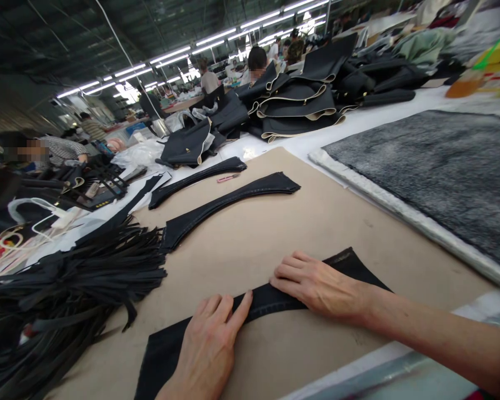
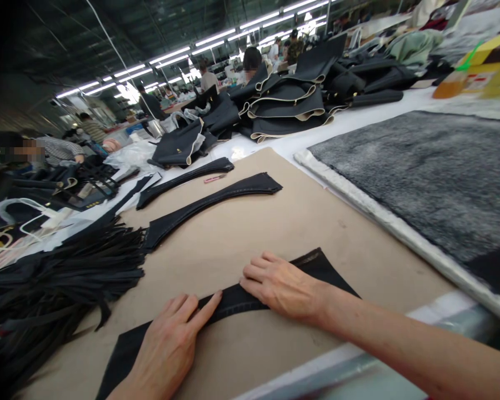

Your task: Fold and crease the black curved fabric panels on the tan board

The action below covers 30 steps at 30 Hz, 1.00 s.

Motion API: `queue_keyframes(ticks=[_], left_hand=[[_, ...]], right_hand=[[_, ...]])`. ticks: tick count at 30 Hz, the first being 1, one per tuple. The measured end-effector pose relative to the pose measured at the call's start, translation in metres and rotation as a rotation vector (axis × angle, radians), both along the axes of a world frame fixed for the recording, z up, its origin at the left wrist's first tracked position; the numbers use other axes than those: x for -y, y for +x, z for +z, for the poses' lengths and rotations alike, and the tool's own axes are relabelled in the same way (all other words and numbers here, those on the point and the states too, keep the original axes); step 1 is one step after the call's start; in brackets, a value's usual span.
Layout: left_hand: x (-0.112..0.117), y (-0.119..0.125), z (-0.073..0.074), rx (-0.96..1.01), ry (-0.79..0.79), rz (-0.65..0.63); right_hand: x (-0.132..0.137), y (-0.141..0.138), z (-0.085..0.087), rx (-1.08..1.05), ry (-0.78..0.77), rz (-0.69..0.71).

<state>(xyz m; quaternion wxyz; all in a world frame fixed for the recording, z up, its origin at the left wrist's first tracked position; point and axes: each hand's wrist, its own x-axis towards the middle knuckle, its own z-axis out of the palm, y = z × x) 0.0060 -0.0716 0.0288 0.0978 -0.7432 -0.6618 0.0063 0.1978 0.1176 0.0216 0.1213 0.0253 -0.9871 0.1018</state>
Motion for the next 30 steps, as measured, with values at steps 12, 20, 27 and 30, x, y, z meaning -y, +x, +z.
queue_keyframes(ticks=[12, 20, 27, 30], left_hand=[[-0.032, 0.028, -0.005, 0.207, 0.153, -0.112], [-0.038, 0.042, -0.015, 0.353, 0.153, -0.023], [-0.036, 0.042, -0.018, 0.365, 0.052, -0.019], [-0.037, 0.041, -0.019, 0.339, 0.032, -0.018]], right_hand=[[0.002, 0.003, 0.004, 0.044, 0.019, -0.006], [-0.004, 0.006, 0.001, -0.023, 0.052, -0.003], [-0.024, 0.032, 0.003, -0.013, 0.013, -0.072], [-0.026, 0.041, 0.002, -0.011, 0.012, -0.071]])
